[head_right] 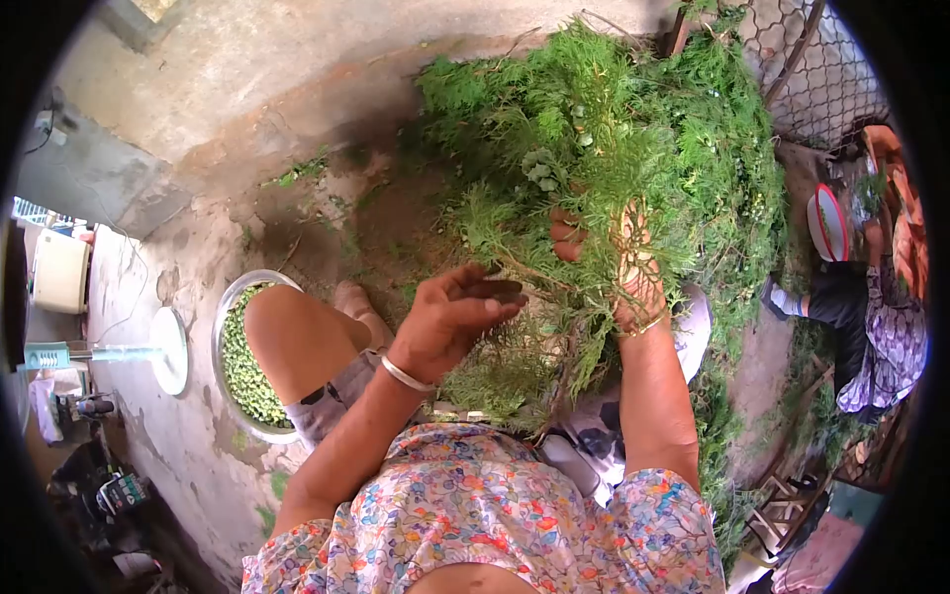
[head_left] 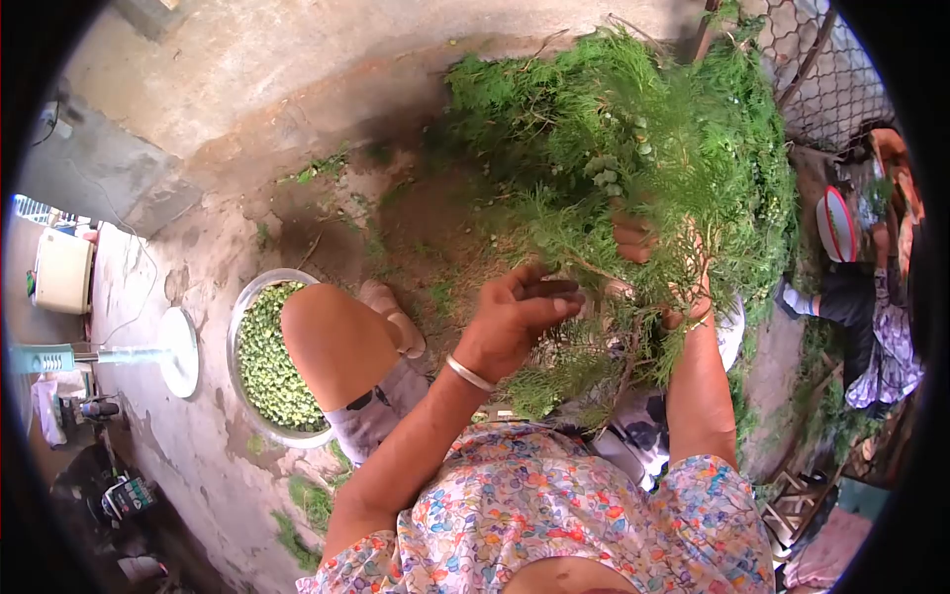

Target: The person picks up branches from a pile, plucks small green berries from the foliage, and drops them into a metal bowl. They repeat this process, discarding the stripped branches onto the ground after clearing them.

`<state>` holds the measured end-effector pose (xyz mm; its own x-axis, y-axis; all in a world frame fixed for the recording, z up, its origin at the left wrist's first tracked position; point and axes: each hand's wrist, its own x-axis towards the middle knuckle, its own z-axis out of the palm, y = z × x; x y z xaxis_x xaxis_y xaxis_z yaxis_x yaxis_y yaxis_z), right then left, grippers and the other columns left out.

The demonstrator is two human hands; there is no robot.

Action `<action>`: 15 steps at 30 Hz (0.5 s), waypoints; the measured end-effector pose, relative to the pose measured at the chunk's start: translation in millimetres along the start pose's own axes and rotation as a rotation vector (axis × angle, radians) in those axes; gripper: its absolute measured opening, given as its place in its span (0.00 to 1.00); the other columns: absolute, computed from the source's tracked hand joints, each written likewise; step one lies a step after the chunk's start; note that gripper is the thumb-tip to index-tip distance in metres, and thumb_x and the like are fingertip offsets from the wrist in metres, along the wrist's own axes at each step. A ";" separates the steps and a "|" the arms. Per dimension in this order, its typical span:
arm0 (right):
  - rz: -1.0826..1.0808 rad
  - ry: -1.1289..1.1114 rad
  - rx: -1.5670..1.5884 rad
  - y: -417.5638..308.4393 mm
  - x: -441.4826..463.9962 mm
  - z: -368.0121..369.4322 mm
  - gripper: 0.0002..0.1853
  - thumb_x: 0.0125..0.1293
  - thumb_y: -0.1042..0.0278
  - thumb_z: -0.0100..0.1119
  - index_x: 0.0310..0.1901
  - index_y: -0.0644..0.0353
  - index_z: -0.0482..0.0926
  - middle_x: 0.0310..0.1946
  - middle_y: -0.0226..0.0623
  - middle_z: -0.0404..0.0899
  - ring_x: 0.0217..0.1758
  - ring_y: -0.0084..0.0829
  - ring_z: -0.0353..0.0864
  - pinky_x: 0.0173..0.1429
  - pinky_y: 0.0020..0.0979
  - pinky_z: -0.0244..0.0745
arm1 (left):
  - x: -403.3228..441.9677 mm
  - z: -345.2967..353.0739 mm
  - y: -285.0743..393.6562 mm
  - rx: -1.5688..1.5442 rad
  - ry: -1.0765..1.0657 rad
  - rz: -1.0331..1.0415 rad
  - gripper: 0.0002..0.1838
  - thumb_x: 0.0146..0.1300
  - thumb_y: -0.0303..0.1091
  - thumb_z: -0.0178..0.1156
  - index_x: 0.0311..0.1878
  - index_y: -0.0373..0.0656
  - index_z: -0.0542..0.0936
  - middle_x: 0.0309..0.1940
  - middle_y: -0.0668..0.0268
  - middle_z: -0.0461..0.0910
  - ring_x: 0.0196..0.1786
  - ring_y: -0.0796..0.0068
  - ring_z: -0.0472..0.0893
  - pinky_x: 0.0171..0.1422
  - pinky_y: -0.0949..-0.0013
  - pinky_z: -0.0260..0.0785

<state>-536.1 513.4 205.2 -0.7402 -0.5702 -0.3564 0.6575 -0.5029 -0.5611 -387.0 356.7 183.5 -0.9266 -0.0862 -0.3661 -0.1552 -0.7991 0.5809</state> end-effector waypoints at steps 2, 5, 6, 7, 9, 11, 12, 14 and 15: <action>0.033 0.125 -0.086 -1.6 5.7 1.2 0.11 0.70 0.63 0.40 0.45 0.62 0.67 0.29 0.30 0.64 0.26 0.21 0.60 0.27 0.23 0.60 | 9.3 -0.6 7.9 -0.070 -0.014 0.022 0.18 0.52 0.16 0.59 0.48 0.25 0.70 0.49 0.49 0.73 0.49 0.60 0.78 0.59 0.58 0.71; 0.068 0.155 -0.201 0.0 11.8 -3.2 0.15 0.72 0.60 0.37 0.43 0.66 0.66 0.25 0.28 0.64 0.23 0.22 0.61 0.27 0.24 0.60 | 21.5 -3.2 16.6 -0.132 -0.054 0.086 0.14 0.52 0.16 0.60 0.42 0.32 0.71 0.38 0.59 0.76 0.41 0.66 0.79 0.55 0.61 0.73; 0.067 0.155 -0.202 -0.1 13.3 -7.1 0.15 0.72 0.60 0.37 0.43 0.66 0.66 0.25 0.28 0.64 0.23 0.22 0.61 0.27 0.24 0.60 | 21.4 0.5 18.8 -0.133 -0.055 0.087 0.14 0.52 0.16 0.60 0.42 0.32 0.71 0.38 0.59 0.76 0.41 0.66 0.79 0.55 0.61 0.73; 0.096 0.069 -0.110 0.5 16.2 -15.1 0.16 0.72 0.59 0.37 0.43 0.66 0.66 0.25 0.28 0.65 0.24 0.22 0.61 0.28 0.24 0.60 | 21.4 3.8 20.1 -0.138 -0.002 0.140 0.18 0.51 0.15 0.61 0.46 0.29 0.69 0.35 0.60 0.76 0.38 0.66 0.80 0.51 0.62 0.75; 0.127 -0.016 -0.016 2.8 20.4 -23.2 0.16 0.72 0.58 0.37 0.44 0.65 0.66 0.26 0.29 0.65 0.24 0.22 0.61 0.28 0.24 0.60 | 21.7 3.8 20.4 -0.144 0.054 0.193 0.23 0.50 0.15 0.62 0.50 0.27 0.67 0.33 0.60 0.77 0.36 0.67 0.80 0.47 0.63 0.77; 0.078 0.034 -0.132 4.8 23.1 -25.9 0.16 0.71 0.58 0.40 0.45 0.64 0.67 0.27 0.30 0.65 0.25 0.23 0.61 0.29 0.25 0.61 | 21.2 0.5 19.4 -0.136 0.104 0.261 0.21 0.49 0.15 0.62 0.47 0.28 0.69 0.28 0.62 0.77 0.31 0.69 0.80 0.46 0.62 0.77; 0.080 0.033 -0.133 5.2 23.4 -29.2 0.16 0.71 0.58 0.40 0.45 0.64 0.67 0.27 0.30 0.65 0.25 0.23 0.61 0.29 0.25 0.61 | 20.2 0.6 20.4 -0.137 0.105 0.262 0.21 0.49 0.15 0.62 0.47 0.28 0.69 0.28 0.62 0.77 0.31 0.69 0.80 0.46 0.62 0.77; -0.033 -0.094 -0.154 4.7 23.7 -40.1 0.25 0.70 0.53 0.44 0.56 0.69 0.68 0.42 0.57 0.75 0.34 0.40 0.75 0.31 0.33 0.75 | 18.5 1.8 23.6 -0.081 0.098 0.295 0.23 0.48 0.15 0.63 0.49 0.27 0.68 0.26 0.62 0.76 0.28 0.71 0.79 0.43 0.61 0.78; 0.134 -0.374 0.292 6.1 28.5 -48.0 0.22 0.70 0.58 0.44 0.55 0.68 0.68 0.43 0.58 0.75 0.37 0.43 0.77 0.34 0.36 0.78 | 18.0 0.7 23.5 -0.080 0.099 0.295 0.23 0.48 0.15 0.63 0.49 0.27 0.68 0.26 0.62 0.76 0.28 0.71 0.79 0.43 0.61 0.78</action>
<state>-559.8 525.2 155.7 -0.5806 -0.8094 -0.0884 0.7948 -0.5398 -0.2772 -407.6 336.7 191.2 -0.8891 -0.3754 -0.2618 0.1460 -0.7749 0.6150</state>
